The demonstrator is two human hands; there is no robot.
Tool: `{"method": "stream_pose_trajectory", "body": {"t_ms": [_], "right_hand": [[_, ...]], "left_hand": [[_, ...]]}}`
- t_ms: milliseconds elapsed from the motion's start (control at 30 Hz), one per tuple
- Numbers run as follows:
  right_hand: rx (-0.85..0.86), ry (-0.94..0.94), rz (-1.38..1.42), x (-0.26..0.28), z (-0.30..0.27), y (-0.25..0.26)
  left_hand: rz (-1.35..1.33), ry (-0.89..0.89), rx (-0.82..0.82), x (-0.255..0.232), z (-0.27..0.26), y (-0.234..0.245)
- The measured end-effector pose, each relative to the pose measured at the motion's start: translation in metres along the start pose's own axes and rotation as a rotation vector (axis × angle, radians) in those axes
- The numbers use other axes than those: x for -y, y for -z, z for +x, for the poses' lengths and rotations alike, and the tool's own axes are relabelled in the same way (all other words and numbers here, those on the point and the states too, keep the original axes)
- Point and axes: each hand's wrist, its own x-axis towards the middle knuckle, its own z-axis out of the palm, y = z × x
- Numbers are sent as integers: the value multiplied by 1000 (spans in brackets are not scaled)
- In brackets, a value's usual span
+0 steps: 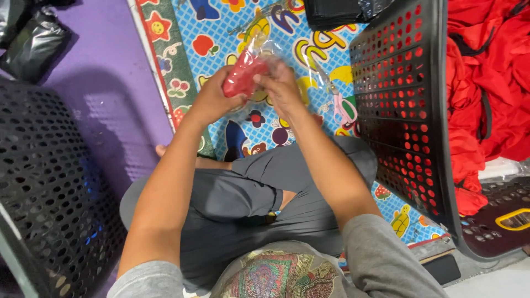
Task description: The person places a red item into a black bag, folds the bag, and uses scissors to trim a black strap.
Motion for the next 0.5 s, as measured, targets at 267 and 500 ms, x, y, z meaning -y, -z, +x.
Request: {"method": "stream_pose_trajectory", "body": {"t_ms": [267,500], "right_hand": [[-162,640,-1138,-34,12,11],[279,931,-1624,-60,5,2]], "left_hand": [[1166,-615,-781,65,18,21],[1371,-797,-810,103,17,15]]}}
